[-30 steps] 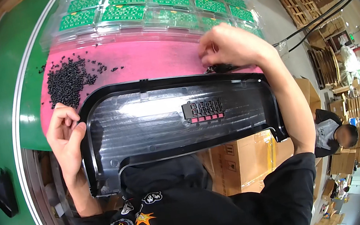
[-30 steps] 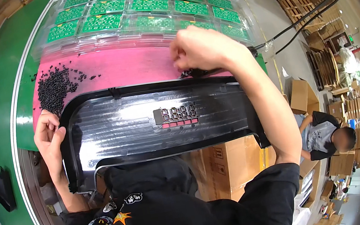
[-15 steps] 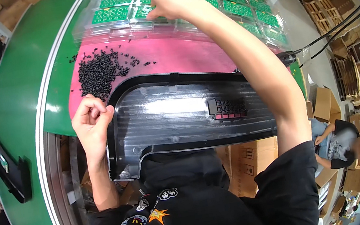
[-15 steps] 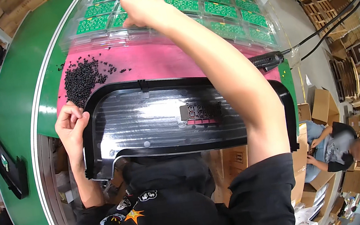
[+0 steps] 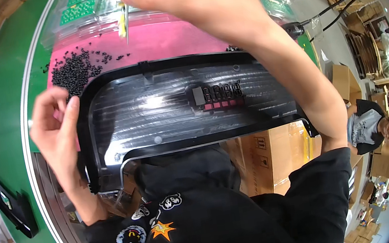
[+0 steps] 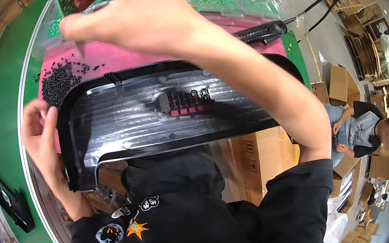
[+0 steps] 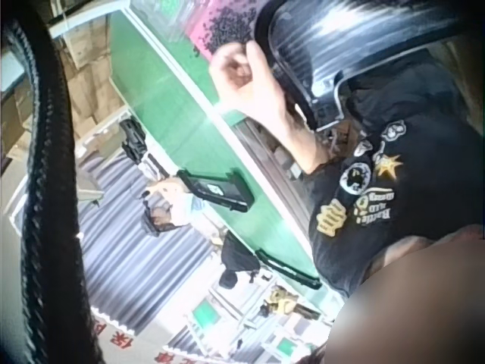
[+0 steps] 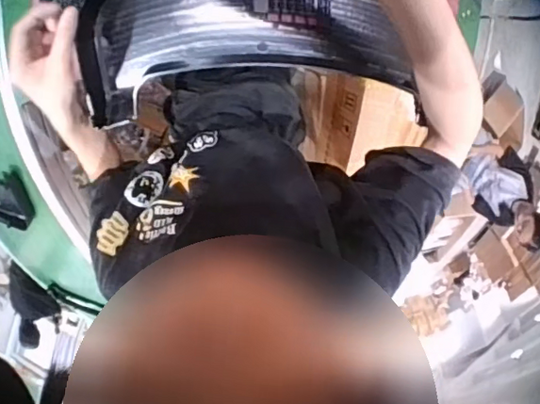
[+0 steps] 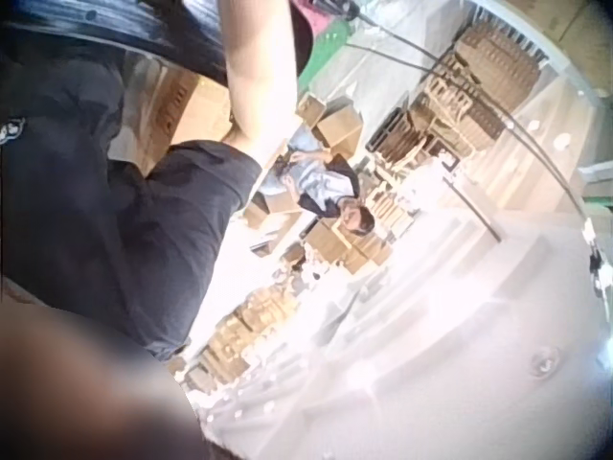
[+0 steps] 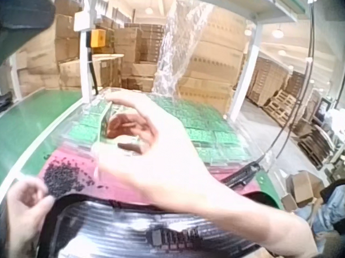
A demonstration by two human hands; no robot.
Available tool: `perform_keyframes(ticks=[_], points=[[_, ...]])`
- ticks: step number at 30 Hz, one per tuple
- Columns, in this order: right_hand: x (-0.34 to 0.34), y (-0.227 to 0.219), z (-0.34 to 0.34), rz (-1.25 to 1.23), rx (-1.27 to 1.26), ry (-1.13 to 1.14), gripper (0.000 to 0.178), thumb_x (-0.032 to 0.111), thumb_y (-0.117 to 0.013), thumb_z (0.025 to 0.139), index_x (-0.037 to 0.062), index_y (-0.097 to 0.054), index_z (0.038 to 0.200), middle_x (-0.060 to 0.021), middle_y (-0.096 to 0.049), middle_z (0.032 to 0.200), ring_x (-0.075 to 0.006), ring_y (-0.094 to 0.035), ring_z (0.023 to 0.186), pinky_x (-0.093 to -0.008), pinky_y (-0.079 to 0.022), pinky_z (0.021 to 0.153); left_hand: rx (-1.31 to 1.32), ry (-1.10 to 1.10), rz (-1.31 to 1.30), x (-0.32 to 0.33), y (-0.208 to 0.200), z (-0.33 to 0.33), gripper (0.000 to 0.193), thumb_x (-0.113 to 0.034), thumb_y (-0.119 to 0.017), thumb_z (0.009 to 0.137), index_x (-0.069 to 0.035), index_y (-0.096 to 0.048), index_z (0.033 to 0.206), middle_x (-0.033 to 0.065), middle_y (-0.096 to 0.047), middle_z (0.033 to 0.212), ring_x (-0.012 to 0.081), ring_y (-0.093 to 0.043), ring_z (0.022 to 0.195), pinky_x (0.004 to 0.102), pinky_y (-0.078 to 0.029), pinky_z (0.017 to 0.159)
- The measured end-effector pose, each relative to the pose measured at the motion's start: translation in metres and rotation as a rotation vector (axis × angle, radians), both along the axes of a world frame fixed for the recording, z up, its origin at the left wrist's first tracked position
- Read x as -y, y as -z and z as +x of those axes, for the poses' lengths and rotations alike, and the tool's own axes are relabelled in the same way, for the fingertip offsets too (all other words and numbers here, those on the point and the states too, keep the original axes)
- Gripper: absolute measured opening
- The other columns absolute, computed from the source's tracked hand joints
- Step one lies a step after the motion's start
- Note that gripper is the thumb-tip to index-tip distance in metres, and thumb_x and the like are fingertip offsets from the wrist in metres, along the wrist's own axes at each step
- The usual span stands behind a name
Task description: Manually installing printed circuit boards into plastic housings using an electric screwdriver.
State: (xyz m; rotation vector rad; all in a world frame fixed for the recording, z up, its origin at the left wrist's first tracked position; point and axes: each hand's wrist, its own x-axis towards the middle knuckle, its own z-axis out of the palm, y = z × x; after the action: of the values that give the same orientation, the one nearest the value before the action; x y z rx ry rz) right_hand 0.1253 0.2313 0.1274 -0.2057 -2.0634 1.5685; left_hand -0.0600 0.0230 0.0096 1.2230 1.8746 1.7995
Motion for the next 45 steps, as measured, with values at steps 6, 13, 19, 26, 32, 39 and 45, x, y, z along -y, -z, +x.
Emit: perform_keyframes(ticks=[6, 13, 19, 26, 32, 39, 45], points=[[0.017, 0.034, 0.049, -0.064, -0.204, 0.049, 0.07, 0.01, -0.073, 0.083, 0.0006, -0.036, 0.141, -0.0173, -0.055, 0.122, -0.022, -0.058, 0.112, -0.0373, -0.047, 0.102, -0.185, 0.388, -0.149, -0.051, -0.079, 0.063, 0.067, -0.008, -0.08, 0.068, 0.002, -0.057, 0.13, 0.006, -0.061, 0.116, 0.0102, -0.052, 0.095, 0.0178, -0.044, 0.063], [0.012, 0.056, 0.121, 0.03, -0.208, 0.27, 0.068, 0.015, -0.07, 0.088, -0.0092, -0.035, 0.142, -0.0262, -0.053, 0.134, -0.0263, -0.058, 0.119, -0.0375, -0.047, 0.101, -0.26, 0.628, -0.153, -0.105, -0.073, 0.082, 0.056, -0.003, -0.076, 0.066, -0.001, -0.062, 0.12, 0.0031, -0.057, 0.112, 0.0089, -0.051, 0.083, 0.0148, -0.042, 0.053], [-0.005, 0.084, 0.17, 0.469, 0.27, 0.418, 0.053, 0.011, -0.078, 0.081, 0.0, -0.055, 0.128, -0.0143, -0.058, 0.126, -0.0288, -0.057, 0.117, -0.0374, -0.044, 0.1, -0.464, 0.822, -0.212, -0.136, -0.035, 0.084, 0.049, -0.008, -0.077, 0.063, -0.002, -0.064, 0.11, 0.0041, -0.058, 0.104, 0.0092, -0.054, 0.067, 0.0181, -0.042, 0.048], [-0.013, 0.119, 0.18, 0.472, 0.476, 0.374, 0.052, 0.016, -0.081, 0.075, 0.0021, -0.059, 0.12, -0.0136, -0.053, 0.127, -0.0325, -0.047, 0.122, -0.0403, -0.039, 0.104, -0.608, 0.914, -0.345, -0.148, -0.004, 0.093, 0.051, -0.012, -0.08, 0.067, -0.001, -0.057, 0.111, 0.0085, -0.056, 0.102, 0.0175, -0.056, 0.068, 0.0296, -0.048, 0.062], [-0.012, 0.123, 0.176, 0.517, 0.509, 0.391, 0.05, 0.016, -0.08, 0.076, 0.0018, -0.059, 0.119, -0.013, -0.051, 0.127, -0.0326, -0.045, 0.123, -0.0405, -0.038, 0.104, -0.652, 0.914, -0.426, -0.149, -0.002, 0.094, 0.051, -0.012, -0.08, 0.067, -0.002, -0.055, 0.11, 0.0092, -0.056, 0.102, 0.0241, -0.059, 0.079, 0.0332, -0.05, 0.068], [-0.007, 0.125, 0.173, 0.528, 0.505, 0.416, 0.05, 0.016, -0.079, 0.076, 0.0016, -0.059, 0.119, -0.0128, -0.051, 0.126, -0.0332, -0.045, 0.122, -0.041, -0.038, 0.104, -0.644, 0.898, -0.492, -0.143, -0.007, 0.092, 0.05, -0.012, -0.08, 0.068, -0.001, -0.055, 0.11, 0.0104, -0.056, 0.104, 0.0275, -0.06, 0.085, 0.0357, -0.051, 0.073], [-0.001, 0.121, 0.168, 0.529, 0.515, 0.413, 0.05, 0.016, -0.079, 0.076, 0.0015, -0.059, 0.119, -0.0129, -0.051, 0.127, -0.0333, -0.045, 0.121, -0.0412, -0.039, 0.103, -0.642, 0.894, -0.477, -0.138, -0.008, 0.089, 0.049, -0.012, -0.079, 0.069, -0.001, -0.055, 0.111, 0.011, -0.057, 0.106, 0.0293, -0.063, 0.093, 0.0374, -0.052, 0.077]])
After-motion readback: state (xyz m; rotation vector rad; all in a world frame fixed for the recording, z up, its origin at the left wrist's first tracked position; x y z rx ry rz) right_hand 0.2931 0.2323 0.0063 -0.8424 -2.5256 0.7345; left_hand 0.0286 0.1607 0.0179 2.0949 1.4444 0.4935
